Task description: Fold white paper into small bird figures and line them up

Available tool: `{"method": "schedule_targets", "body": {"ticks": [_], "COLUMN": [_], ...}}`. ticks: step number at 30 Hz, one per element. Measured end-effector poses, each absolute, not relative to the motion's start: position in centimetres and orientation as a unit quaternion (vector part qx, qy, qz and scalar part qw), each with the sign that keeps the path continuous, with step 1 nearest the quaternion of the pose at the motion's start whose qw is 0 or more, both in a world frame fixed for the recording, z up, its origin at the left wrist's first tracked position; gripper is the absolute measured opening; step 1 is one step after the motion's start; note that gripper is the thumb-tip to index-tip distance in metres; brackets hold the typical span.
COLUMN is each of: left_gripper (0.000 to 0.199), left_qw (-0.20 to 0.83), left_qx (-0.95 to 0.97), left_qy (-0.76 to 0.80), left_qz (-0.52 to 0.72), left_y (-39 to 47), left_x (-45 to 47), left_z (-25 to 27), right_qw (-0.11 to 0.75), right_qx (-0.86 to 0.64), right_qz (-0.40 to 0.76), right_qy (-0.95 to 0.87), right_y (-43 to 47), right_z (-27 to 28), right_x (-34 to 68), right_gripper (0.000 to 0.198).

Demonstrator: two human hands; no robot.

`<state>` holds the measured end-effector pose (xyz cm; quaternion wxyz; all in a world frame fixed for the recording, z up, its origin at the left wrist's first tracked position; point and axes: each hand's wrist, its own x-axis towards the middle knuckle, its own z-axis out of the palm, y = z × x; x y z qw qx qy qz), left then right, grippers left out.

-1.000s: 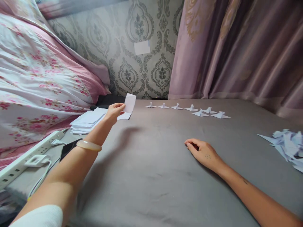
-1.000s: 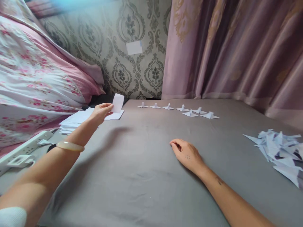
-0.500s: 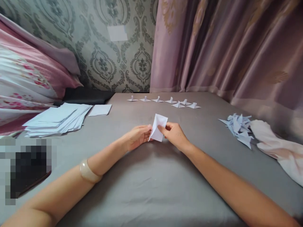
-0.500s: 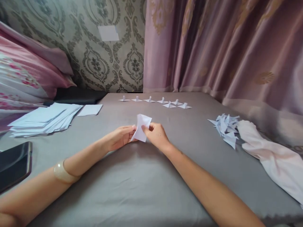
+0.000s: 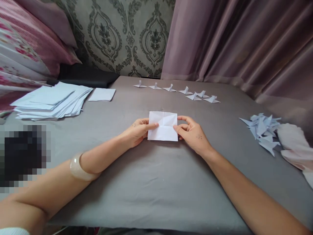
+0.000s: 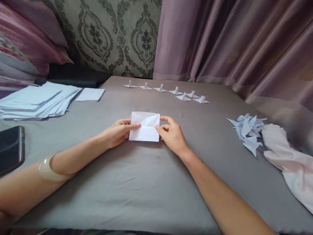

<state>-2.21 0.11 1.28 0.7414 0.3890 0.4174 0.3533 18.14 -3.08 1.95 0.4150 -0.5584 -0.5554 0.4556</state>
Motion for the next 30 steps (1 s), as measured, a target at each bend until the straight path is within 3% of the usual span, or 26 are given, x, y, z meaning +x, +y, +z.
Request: {"method": "schedule_targets", "body": {"ticks": [2, 7, 10, 12, 16, 25, 30], "left_gripper": [0.029, 0.046, 0.060, 0.054, 0.032, 0.048, 0.038], "left_qw": [0.744, 0.667, 0.581, 0.539, 0.498, 0.305, 0.278], "left_qx": [0.385, 0.415, 0.504, 0.572, 0.639, 0.797, 0.806], "left_qy": [0.416, 0.486, 0.516, 0.507, 0.508, 0.464, 0.478], "left_qz": [0.353, 0.384, 0.377, 0.354, 0.293, 0.238, 0.212], "left_y": [0.2, 0.1, -0.1, -0.1, 0.0, -0.2, -0.2], "left_x": [-2.3, -2.4, -2.6, -2.8, -3.1, -3.3, -3.5], "left_z": [1.3, 1.6, 1.7, 1.7, 1.3, 0.4, 0.2], "right_qw": [0.423, 0.336, 0.253, 0.232, 0.244, 0.280, 0.275], "right_qx": [-0.548, -0.587, -0.594, -0.555, -0.518, -0.566, -0.604], "right_qz": [0.443, 0.377, 0.334, 0.312, 0.275, 0.237, 0.240], "right_qy": [-0.569, -0.633, -0.687, -0.736, -0.772, -0.738, -0.708], "right_y": [-3.0, -3.0, -3.1, -3.2, -2.9, -2.7, -2.8], "right_z": [1.7, 1.5, 1.6, 1.6, 1.4, 0.9, 0.8], "right_x": [18.5, 19.2, 19.8, 20.1, 20.6, 20.1, 20.0], "right_gripper": [0.055, 0.027, 0.035, 0.041, 0.039, 0.019, 0.028]}}
